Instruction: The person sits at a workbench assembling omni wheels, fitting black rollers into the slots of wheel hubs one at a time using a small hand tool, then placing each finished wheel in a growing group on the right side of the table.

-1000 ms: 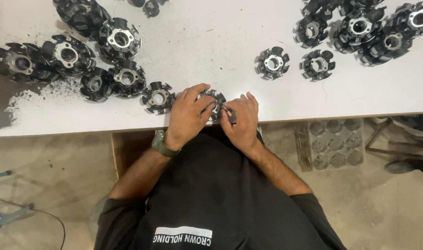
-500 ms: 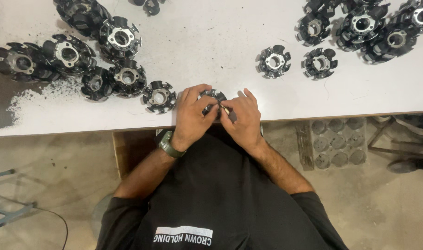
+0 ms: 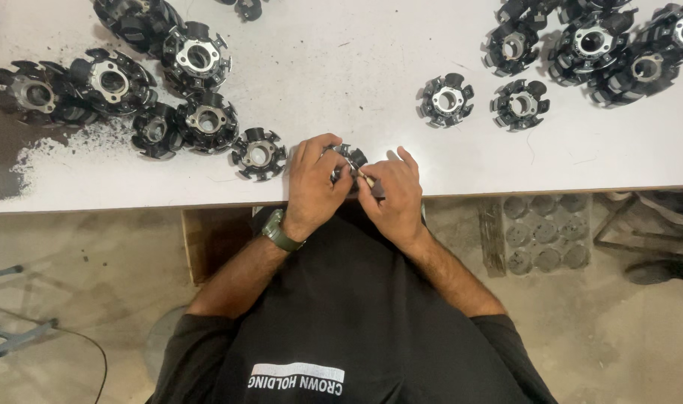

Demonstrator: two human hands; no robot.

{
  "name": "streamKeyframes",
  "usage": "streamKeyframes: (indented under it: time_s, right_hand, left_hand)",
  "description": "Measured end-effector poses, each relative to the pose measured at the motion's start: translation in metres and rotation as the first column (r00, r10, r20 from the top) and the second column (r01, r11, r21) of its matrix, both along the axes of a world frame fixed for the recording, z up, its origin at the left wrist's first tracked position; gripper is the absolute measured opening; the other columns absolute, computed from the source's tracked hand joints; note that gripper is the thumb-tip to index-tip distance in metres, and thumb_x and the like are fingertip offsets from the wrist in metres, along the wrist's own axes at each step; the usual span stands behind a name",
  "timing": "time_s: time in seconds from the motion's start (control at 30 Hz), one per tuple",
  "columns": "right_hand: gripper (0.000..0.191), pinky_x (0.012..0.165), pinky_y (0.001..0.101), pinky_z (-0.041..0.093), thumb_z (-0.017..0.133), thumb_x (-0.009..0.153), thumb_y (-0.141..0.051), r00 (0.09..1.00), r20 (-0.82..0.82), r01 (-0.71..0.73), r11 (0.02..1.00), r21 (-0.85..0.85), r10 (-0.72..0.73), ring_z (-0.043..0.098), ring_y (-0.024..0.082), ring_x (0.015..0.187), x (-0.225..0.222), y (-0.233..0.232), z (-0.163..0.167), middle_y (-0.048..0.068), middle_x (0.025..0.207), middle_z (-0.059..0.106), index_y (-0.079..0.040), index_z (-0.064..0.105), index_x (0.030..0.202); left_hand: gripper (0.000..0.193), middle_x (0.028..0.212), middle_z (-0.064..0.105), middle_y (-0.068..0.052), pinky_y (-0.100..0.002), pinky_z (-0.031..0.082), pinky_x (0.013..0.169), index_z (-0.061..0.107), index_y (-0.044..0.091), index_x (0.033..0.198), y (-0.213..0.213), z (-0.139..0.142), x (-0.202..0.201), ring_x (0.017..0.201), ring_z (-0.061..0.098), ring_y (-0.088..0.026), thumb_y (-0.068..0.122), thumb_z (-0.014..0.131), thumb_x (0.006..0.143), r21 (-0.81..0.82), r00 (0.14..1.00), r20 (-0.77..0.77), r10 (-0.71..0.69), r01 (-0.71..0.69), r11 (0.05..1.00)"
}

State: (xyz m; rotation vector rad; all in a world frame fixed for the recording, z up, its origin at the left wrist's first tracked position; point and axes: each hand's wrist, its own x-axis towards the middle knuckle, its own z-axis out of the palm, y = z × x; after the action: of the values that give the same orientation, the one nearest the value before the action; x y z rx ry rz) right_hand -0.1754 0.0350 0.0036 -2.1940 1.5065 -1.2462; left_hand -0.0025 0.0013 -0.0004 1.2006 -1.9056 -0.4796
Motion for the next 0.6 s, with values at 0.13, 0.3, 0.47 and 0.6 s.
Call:
streamKeyframes:
  time_s: [0.13, 0.3, 0.47, 0.6]
  right_hand:
    - [0.023, 0.117, 0.0545, 0.041, 0.078, 0.086, -0.001, 0.999, -0.045, 0.011, 1.0, -0.021, -0.012, 0.067, 0.027, 0.096, 0.004, 0.0, 0.001, 0.006, 0.096, 0.068, -0.007, 0.066, 0.105]
    - [0.025, 0.117, 0.0557, 0.042, 0.079, 0.086, 0.001, 0.993, -0.118, -0.004, 0.999, -0.035, 0.0, 0.067, 0.03, 0.1, 0.007, -0.001, 0.006, 0.007, 0.095, 0.067, -0.008, 0.066, 0.105]
    - [0.027, 0.115, 0.0578, 0.042, 0.078, 0.083, 0.001, 0.993, -0.113, -0.023, 0.999, -0.025, 0.02, 0.067, 0.035, 0.1, 0.002, -0.001, 0.011, 0.01, 0.09, 0.065, -0.005, 0.065, 0.106]
    - [0.021, 0.114, 0.0556, 0.044, 0.075, 0.09, 0.001, 0.999, 0.027, 0.027, 0.996, -0.091, -0.025, 0.067, 0.034, 0.096, -0.001, -0.002, 0.007, 0.011, 0.094, 0.067, -0.003, 0.063, 0.106]
  left_hand:
    - [0.012, 0.125, 0.062, -0.008, -0.046, 0.045, 0.097, 0.065, 0.007, 0.088, 0.0, -0.004, 0.0, 0.114, 0.056, -0.03, 0.005, 0.076, 0.082, -0.028, 1.0, -0.003, -0.001, 0.001, 1.0]
    - [0.013, 0.123, 0.062, -0.007, -0.046, 0.045, 0.097, 0.065, 0.007, 0.088, 0.001, -0.004, -0.002, 0.114, 0.057, -0.03, 0.005, 0.076, 0.081, -0.04, 1.0, 0.022, 0.01, -0.009, 0.999]
    - [0.015, 0.132, 0.06, -0.01, -0.045, 0.047, 0.101, 0.067, 0.007, 0.096, 0.002, 0.007, 0.002, 0.119, 0.056, -0.032, 0.006, 0.076, 0.084, -0.028, 1.0, -0.03, 0.0, -0.001, 1.0]
    - [0.029, 0.141, 0.054, -0.016, -0.045, 0.05, 0.099, 0.068, 0.003, 0.115, 0.001, 0.016, 0.012, 0.118, 0.057, -0.033, 0.01, 0.076, 0.088, -0.059, 1.0, -0.01, -0.002, 0.001, 0.998]
